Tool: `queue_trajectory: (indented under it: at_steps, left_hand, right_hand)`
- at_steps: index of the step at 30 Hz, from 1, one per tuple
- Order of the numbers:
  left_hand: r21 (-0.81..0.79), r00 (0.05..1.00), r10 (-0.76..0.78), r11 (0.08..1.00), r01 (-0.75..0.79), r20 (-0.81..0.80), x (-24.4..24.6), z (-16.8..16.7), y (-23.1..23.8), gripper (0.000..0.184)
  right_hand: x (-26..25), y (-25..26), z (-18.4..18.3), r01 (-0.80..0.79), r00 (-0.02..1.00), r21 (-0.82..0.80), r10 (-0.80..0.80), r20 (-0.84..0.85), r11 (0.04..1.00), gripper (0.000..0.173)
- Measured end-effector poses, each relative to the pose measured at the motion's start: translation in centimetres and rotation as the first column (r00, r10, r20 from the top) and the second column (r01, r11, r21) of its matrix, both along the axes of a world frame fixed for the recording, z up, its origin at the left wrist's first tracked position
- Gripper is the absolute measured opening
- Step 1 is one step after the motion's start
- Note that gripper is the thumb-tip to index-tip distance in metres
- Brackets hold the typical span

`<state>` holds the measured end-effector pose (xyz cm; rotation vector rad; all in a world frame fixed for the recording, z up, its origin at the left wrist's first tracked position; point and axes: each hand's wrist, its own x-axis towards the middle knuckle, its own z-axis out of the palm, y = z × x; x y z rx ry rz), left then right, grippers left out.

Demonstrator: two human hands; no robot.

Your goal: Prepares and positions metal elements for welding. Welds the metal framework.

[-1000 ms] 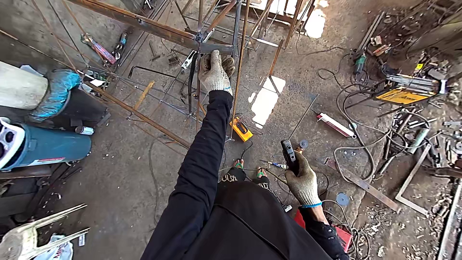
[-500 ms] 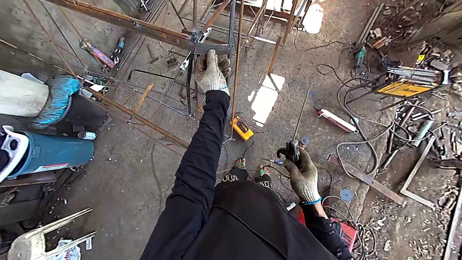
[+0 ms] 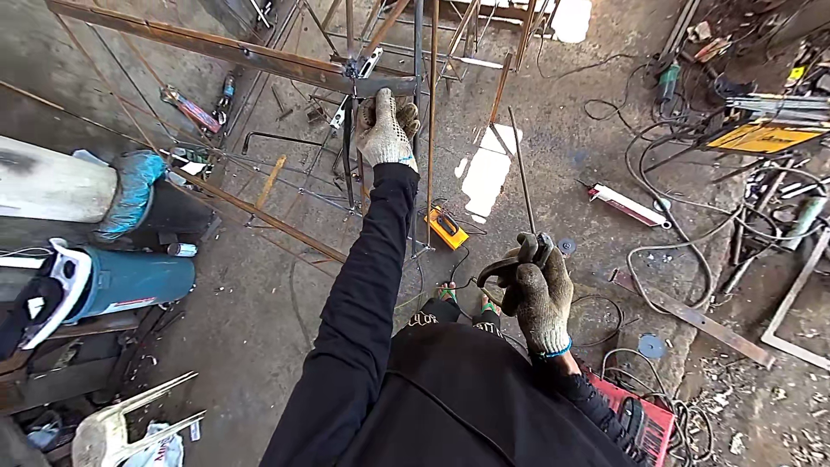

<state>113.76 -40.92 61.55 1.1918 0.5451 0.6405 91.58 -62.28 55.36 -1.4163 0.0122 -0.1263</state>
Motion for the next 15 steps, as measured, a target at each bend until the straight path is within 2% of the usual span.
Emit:
queue_trajectory:
  at_steps: [10, 15]
  left_hand:
    - [0.020, 1.000, -0.003, 1.000, 0.003, -0.025, -0.3, 0.5, 0.0, 0.028]
    - [0.029, 0.999, -0.025, 0.999, 0.027, -0.042, -0.4, 0.7, 0.1, 0.029]
  right_hand:
    - [1.4, 3.8, 1.8, -0.065, 0.997, -0.039, 0.066, 0.040, 0.997, 0.037]
    - [2.0, 5.4, 2.0, -0.045, 0.998, -0.057, 0.047, 0.044, 0.997, 0.037]
